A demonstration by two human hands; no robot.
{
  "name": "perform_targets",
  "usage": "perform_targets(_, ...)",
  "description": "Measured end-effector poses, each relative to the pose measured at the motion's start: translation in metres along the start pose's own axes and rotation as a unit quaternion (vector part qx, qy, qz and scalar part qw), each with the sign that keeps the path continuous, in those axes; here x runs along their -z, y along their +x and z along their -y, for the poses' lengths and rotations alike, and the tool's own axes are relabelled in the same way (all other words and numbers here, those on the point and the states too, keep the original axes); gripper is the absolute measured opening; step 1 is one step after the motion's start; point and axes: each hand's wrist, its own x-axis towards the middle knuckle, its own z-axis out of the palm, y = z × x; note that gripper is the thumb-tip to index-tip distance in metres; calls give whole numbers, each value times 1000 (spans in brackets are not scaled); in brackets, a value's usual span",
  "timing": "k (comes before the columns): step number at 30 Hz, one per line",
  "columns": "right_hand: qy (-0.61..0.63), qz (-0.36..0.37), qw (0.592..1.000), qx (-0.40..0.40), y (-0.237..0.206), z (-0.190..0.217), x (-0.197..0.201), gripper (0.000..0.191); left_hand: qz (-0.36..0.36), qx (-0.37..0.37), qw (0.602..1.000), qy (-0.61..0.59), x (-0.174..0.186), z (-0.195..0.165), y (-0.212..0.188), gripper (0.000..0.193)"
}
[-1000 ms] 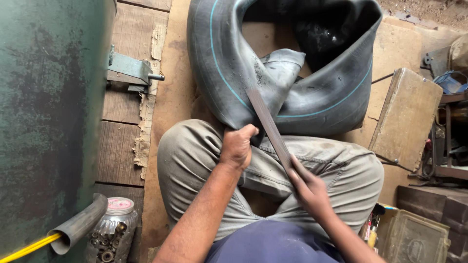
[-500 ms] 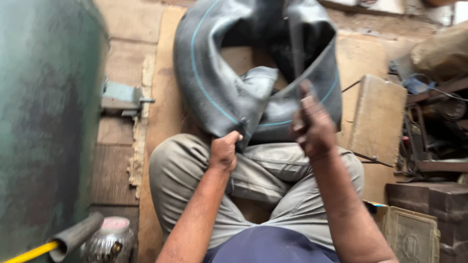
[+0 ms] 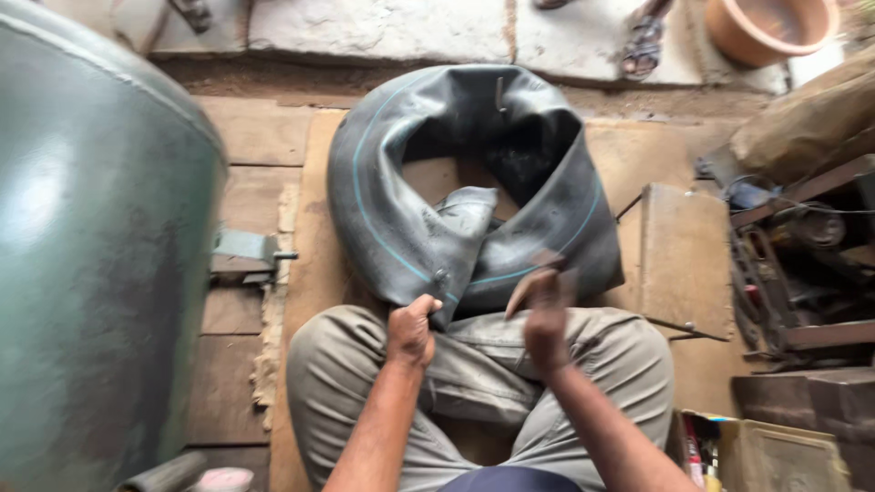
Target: The person sits on the floor and uses a metal file to scrape and roughen the surface of a black rubber tire inner tube. They hold the tube steady with one hand while filing a specific area with the other.
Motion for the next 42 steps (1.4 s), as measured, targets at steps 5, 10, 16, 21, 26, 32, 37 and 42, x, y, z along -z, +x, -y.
perform_targets(5, 443, 317, 627, -557, -30, 20, -22, 40, -18, 0, 999, 37, -4, 0, 7, 13)
perform_targets(10, 491, 226, 619, -570, -8, -3, -10, 39, -22, 1, 1000, 15, -8, -4, 5, 11)
perform_targets(16, 587, 122, 653, -463, -17, -9, 3, 28, 30, -15, 999, -14, -16, -13, -11, 32)
perform_targets(21, 513, 193, 713, -437, -50, -4, -14, 28, -30, -21, 999, 39, -19, -14, -13, 52)
perform_targets(26, 414, 283, 785, -364, -60, -3, -28, 32, -43, -27, 998, -27, -17, -13, -12, 49)
perform_targets(32, 397, 306, 744, -442, -60, -3, -8, 30, -52, 12, 996, -73, -12, -15, -25, 51)
perform_targets(37, 533, 285, 625, -494, -61, 1, 11, 28, -52, 3, 993, -105, -11, -21, -43, 48)
perform_targets(42, 505, 308, 669, -450, -59, 5, 21, 28, -54, 30, 990, -129, -16, -30, -62, 47)
